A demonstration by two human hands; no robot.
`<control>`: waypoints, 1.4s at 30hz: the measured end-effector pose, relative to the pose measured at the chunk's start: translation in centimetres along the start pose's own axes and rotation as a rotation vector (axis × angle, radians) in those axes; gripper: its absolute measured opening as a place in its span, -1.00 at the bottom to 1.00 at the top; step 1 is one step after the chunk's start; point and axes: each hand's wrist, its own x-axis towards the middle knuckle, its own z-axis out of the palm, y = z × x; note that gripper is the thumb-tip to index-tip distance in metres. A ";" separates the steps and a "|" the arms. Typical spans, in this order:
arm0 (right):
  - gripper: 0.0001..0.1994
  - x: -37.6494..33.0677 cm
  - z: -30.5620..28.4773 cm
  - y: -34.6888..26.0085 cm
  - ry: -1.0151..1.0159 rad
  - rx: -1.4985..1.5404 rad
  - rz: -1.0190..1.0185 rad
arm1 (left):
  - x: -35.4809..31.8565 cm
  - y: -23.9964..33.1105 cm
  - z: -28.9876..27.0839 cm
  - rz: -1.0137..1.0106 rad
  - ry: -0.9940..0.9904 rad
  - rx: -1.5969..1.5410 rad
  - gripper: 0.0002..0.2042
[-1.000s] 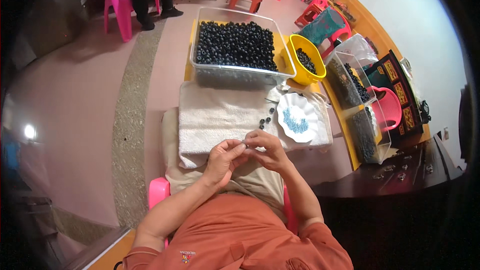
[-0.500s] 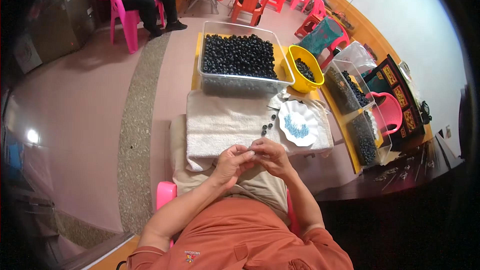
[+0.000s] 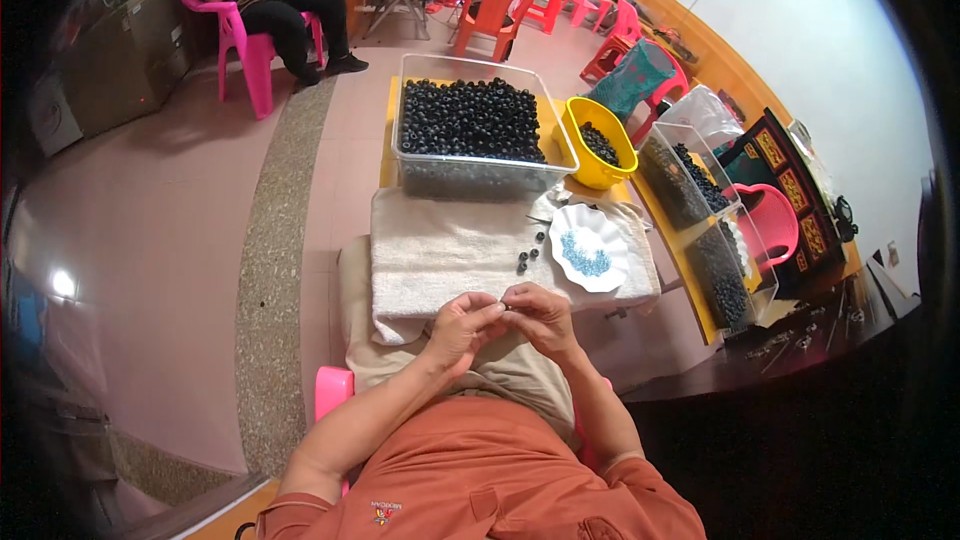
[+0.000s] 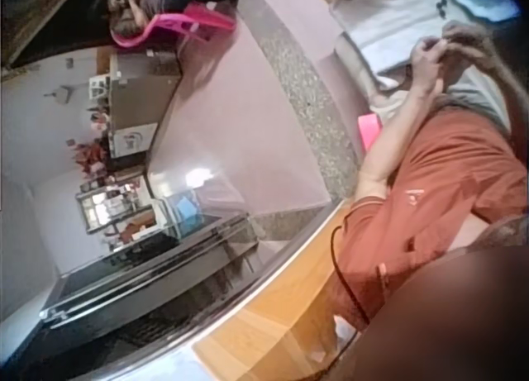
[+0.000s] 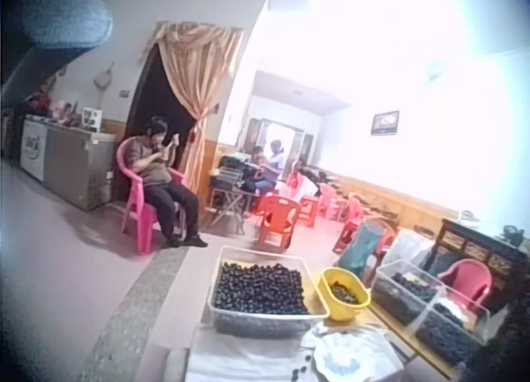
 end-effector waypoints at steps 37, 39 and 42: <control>-0.82 0.4 -0.3 -1.4 -0.020 -0.045 -0.025 | 0.2 -0.2 -0.1 -0.001 0.057 0.031 -0.88; -0.81 0.3 -0.3 -1.2 -0.015 -0.020 -0.013 | 0.2 -0.4 -0.1 -0.001 0.079 0.024 -0.88; -0.82 0.2 -0.6 -1.2 -0.028 -0.014 -0.011 | 0.3 -0.4 -0.1 -0.021 0.069 0.018 -0.88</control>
